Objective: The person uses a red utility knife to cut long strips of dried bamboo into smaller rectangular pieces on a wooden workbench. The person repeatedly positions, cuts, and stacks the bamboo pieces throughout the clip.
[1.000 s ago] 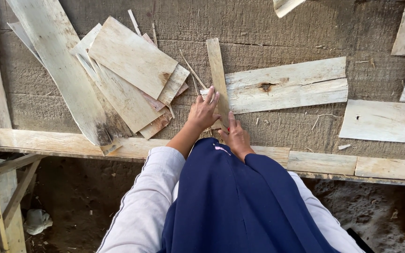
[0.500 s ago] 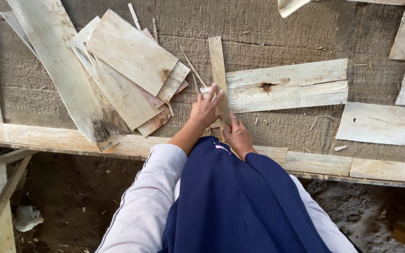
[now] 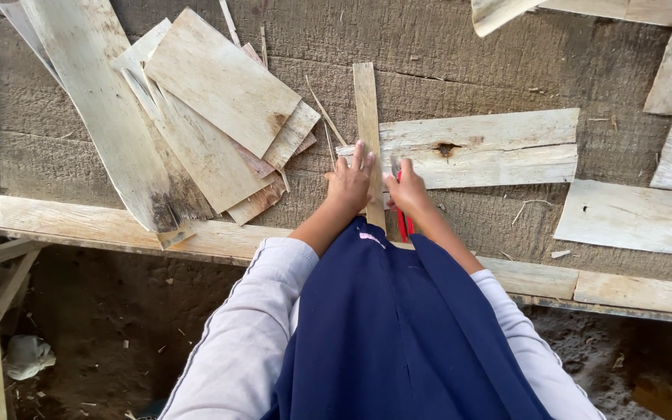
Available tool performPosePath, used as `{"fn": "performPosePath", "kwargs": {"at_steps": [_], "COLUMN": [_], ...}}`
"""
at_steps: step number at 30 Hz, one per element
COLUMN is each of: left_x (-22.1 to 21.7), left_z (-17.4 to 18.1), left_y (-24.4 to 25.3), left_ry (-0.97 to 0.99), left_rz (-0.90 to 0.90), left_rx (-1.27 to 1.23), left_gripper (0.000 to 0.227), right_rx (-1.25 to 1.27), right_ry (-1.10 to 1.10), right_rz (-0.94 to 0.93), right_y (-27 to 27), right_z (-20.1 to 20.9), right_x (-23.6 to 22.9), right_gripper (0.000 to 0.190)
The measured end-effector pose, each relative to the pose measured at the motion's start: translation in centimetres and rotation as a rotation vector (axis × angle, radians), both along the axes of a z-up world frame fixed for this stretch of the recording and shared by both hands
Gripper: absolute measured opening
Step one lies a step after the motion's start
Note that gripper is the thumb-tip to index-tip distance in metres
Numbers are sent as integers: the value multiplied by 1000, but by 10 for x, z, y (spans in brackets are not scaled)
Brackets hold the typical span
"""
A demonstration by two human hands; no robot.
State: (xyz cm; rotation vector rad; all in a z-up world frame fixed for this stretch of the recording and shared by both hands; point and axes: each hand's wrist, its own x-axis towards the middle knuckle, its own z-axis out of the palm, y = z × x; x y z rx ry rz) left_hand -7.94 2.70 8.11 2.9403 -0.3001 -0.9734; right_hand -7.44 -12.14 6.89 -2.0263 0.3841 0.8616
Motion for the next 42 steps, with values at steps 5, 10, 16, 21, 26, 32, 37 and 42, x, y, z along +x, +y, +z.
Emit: {"fn": "performPosePath", "kwargs": {"at_steps": [5, 10, 16, 21, 26, 32, 37, 42], "left_x": [0, -2, 4, 0, 4, 5, 5, 4], "left_z": [0, 0, -2, -9, -5, -5, -14, -15], "left_y": [0, -1, 2, 0, 1, -3, -3, -4], "left_ry": [-4, 0, 20, 12, 25, 25, 20, 26], "left_rz": [12, 17, 28, 17, 9, 2, 2, 27], "left_rx": [-2, -9, -42, -33, -24, 21, 46, 12], "left_gripper": [96, 96, 96, 98, 97, 100, 101, 102], "right_rx": [279, 7, 24, -115, -383, -472, -476, -413], "right_ry": [21, 61, -76, 4, -118, -115, -103, -57], "right_rz": [-210, 53, 46, 86, 393, 500, 551, 560], "right_y": [-5, 11, -1, 14, 19, 28, 32, 32], "right_z": [6, 43, -2, 50, 25, 27, 34, 41], "right_x": [6, 7, 20, 17, 10, 8, 14, 6], "right_gripper": [41, 41, 57, 31, 33, 34, 33, 33]}}
